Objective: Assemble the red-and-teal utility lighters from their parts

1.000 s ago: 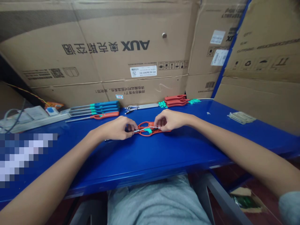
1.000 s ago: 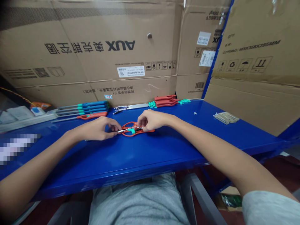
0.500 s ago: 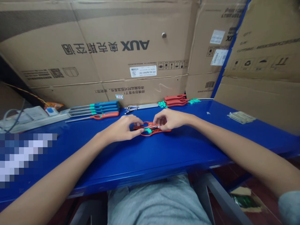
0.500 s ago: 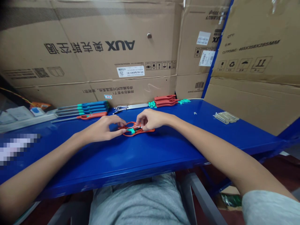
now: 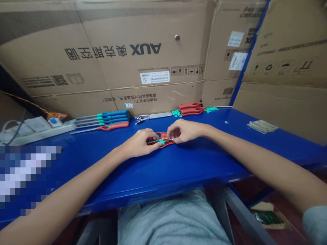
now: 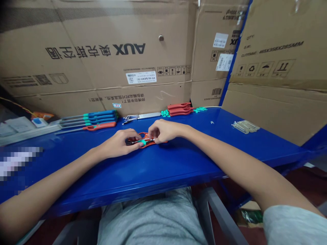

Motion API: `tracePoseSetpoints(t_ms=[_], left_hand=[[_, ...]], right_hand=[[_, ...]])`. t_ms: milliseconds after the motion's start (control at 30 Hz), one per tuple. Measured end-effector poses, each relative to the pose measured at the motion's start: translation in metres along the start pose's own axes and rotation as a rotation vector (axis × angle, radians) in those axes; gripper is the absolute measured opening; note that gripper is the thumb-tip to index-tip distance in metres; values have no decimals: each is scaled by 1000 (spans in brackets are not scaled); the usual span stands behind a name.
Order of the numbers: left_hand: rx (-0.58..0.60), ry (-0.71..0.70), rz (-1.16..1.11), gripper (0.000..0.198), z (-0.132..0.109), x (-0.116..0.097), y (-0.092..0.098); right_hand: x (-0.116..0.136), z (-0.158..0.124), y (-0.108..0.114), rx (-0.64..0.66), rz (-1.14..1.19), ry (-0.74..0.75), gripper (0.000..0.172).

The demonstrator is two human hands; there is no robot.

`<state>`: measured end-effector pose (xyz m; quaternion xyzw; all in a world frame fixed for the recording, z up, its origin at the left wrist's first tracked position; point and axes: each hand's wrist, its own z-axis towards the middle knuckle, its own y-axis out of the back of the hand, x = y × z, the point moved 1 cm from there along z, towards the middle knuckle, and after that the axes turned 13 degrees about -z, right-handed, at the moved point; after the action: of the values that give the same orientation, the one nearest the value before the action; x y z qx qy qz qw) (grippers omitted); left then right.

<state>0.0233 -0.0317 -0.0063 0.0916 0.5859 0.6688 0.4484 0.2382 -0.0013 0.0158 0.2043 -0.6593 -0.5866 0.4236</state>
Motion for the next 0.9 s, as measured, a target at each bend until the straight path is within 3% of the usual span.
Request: tracePoseSetpoints(t_ms=[900], left_hand=[[27, 0, 3, 32, -1, -1, 1]], right_hand=[[3, -1, 1, 62, 10, -44, 22]])
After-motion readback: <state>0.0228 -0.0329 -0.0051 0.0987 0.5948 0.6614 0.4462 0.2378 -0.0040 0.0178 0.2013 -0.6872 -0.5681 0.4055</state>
